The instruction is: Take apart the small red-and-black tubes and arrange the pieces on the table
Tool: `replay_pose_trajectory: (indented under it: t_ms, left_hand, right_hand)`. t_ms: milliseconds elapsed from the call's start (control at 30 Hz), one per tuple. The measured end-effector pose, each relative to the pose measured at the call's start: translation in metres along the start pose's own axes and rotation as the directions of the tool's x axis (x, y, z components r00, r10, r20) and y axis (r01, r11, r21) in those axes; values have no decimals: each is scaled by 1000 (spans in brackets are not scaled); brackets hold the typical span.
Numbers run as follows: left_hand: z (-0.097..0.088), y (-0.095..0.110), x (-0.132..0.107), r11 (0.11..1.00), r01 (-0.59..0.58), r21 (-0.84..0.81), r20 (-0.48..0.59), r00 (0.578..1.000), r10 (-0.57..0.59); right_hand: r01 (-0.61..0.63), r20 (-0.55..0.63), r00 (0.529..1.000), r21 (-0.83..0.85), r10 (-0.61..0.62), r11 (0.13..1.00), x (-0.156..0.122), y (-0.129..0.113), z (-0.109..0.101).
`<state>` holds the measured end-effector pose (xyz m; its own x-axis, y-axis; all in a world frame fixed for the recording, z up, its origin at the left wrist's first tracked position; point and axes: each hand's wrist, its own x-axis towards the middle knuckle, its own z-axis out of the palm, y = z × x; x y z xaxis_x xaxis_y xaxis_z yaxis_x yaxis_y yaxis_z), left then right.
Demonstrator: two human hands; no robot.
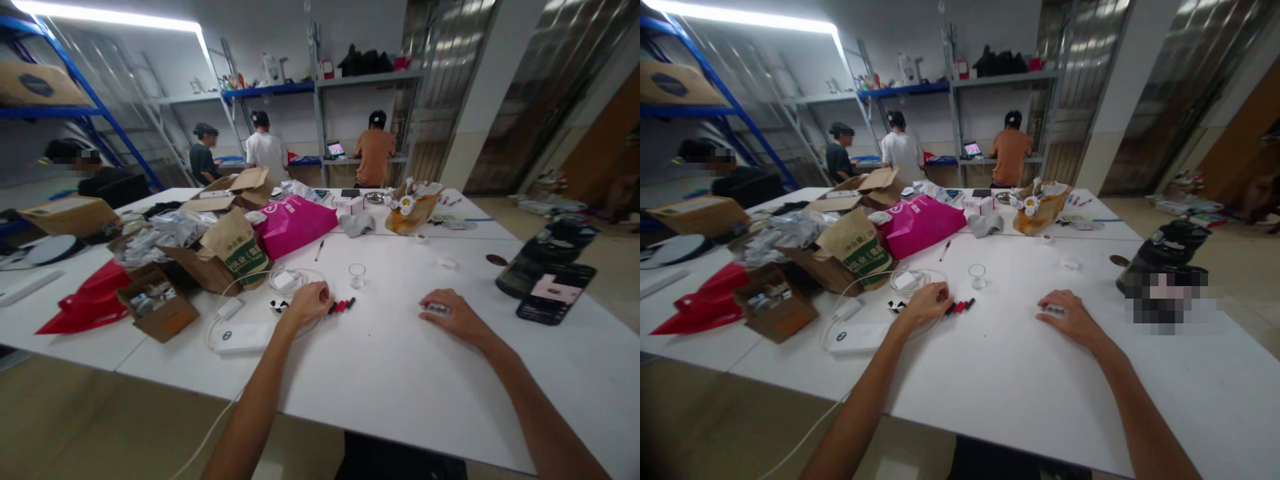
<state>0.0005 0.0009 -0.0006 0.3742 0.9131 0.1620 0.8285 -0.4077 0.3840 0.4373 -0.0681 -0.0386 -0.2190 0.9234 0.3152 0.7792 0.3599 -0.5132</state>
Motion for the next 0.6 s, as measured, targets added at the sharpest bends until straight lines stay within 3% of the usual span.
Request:
replay_pose_trajectory:
  t_ms: [233,300,367,400,467,533,600]
  left_hand:
    - [6,-3,2,998,-45,-45,-7,999,45]
    - [7,-5,3,998,-36,-58,-1,999,36]
    - [7,-6,3,997,-22,-72,10,1000,22]
    - [7,-7,3,997,-14,-80,17,1000,15]
    - [7,-8,2,995,5,-100,29,1000,-2]
    - [7,-10,1,992,24,-127,36,999,-19]
    - [7,-12,0,987,38,-156,42,999,-32]
  right_hand:
    - [10,4,1000,72,-11,997,3,-6,0]
    - [-30,-46,998,119,36,992,5,-11,-2]
    - [-96,-168,977,207,132,974,6,-14,-6]
    - [-121,-248,949,280,194,952,5,-15,-10]
    - [-130,-412,849,443,331,887,-3,-11,-22]
    - [-99,-557,705,536,439,838,-21,2,-40]
    - [-149,-690,551,471,469,869,-50,25,-62]
